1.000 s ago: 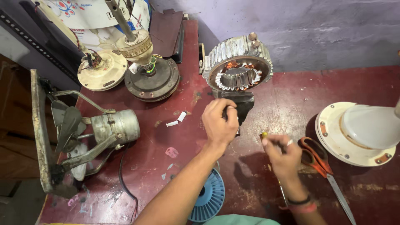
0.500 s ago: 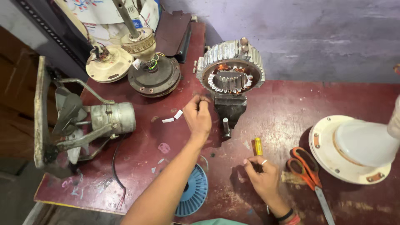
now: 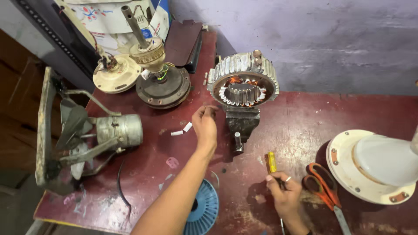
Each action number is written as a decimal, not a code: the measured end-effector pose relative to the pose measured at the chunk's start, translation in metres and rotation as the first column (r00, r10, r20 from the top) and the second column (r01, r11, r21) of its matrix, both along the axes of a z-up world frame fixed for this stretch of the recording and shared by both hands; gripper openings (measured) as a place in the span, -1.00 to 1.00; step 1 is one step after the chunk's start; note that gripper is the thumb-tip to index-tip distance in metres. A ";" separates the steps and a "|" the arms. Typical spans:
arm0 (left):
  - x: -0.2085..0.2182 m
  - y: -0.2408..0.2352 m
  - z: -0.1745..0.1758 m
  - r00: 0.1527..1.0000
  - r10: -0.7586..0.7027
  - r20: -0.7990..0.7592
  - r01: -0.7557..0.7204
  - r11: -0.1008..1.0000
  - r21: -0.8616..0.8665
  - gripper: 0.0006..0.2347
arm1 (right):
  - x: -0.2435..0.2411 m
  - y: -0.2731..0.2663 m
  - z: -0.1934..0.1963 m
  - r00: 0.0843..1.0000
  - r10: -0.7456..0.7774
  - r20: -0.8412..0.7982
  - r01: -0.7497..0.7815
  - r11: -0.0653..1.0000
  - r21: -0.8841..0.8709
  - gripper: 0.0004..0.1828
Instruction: The person works on a disassembled electric motor rotor clamped in a vise, using a yellow screwdriver to adjust and secure copper windings and white insulating spacers. The person repeatedly inserts and presses the spacers into the rotor slots while manipulating the windings by hand.
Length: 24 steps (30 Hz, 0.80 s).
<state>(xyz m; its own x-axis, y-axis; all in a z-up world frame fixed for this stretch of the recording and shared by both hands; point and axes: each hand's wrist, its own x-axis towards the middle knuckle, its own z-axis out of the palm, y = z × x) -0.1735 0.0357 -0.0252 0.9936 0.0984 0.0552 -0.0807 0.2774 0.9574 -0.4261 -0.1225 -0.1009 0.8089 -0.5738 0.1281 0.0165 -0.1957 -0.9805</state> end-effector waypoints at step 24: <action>-0.043 0.204 0.066 0.966 -0.210 0.148 0.156 0.937 0.313 -0.87 | 0.007 0.041 0.030 0.979 -0.180 0.099 0.204 0.808 -0.553 -0.91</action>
